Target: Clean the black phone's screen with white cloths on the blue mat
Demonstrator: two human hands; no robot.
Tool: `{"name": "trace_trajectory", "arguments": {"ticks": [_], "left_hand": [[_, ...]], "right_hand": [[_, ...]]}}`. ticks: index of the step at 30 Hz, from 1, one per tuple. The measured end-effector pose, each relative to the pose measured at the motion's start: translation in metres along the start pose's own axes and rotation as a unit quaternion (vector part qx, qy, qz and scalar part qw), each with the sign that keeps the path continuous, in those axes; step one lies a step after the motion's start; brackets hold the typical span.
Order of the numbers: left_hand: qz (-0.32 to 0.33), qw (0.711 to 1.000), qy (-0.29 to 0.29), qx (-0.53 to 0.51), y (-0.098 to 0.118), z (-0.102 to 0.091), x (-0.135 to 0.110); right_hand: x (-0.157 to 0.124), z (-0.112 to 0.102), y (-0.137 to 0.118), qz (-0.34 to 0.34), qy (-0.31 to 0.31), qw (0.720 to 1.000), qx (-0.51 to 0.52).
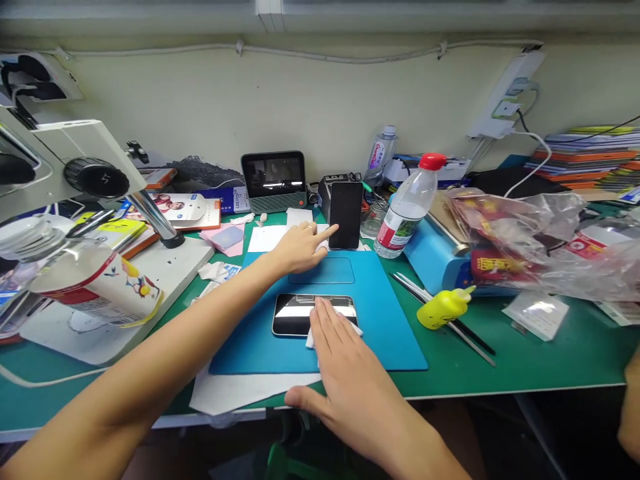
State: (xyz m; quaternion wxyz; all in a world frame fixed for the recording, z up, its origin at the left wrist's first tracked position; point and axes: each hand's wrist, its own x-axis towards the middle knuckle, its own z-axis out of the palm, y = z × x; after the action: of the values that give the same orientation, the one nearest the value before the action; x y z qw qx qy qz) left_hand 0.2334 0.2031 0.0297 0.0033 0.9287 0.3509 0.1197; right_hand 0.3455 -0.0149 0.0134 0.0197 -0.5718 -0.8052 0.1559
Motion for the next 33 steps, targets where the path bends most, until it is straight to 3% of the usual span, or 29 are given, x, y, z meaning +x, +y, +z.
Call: {"name": "trace_trajectory", "arguments": {"ticks": [3,5,11,14,16,19,21,27,30,33], "left_hand": [[-0.005,1.000,0.010,0.014,0.001,0.003,0.011],[-0.003,1.000,0.027,0.010,0.000,-0.001,0.002],[0.029,0.993,0.024,-0.113,-0.003,-0.015,-0.084],[0.052,0.981,-0.009,-0.184,-0.006,-0.015,-0.122],[0.075,0.975,-0.023,-0.208,-0.009,-0.014,-0.133],[0.089,0.969,-0.038,-0.228,-0.014,-0.015,-0.136],[0.098,0.967,-0.043,-0.231,-0.017,-0.016,-0.135],[0.116,0.966,-0.048,-0.226,-0.024,-0.015,-0.134],[0.106,0.960,-0.042,-0.257,-0.027,-0.017,-0.134],[0.100,0.954,-0.025,-0.281,-0.031,-0.017,-0.135]], "right_hand": [[-0.002,-0.002,0.005,-0.001,-0.008,1.000,0.002],[-0.004,-0.002,0.010,0.010,-0.002,1.000,0.006],[0.000,0.000,0.017,0.039,0.019,0.999,0.018],[0.020,-0.002,0.005,0.024,0.009,0.999,0.029],[0.036,-0.005,-0.009,0.005,-0.005,0.999,0.046],[0.047,-0.007,-0.030,-0.026,-0.015,0.997,0.071],[0.040,-0.006,-0.033,-0.042,-0.027,0.996,0.068],[0.011,-0.006,-0.001,0.014,-0.026,1.000,0.012],[0.029,-0.010,-0.005,0.022,-0.029,0.999,0.009],[0.053,-0.010,-0.027,-0.005,-0.030,0.999,0.025]]}}
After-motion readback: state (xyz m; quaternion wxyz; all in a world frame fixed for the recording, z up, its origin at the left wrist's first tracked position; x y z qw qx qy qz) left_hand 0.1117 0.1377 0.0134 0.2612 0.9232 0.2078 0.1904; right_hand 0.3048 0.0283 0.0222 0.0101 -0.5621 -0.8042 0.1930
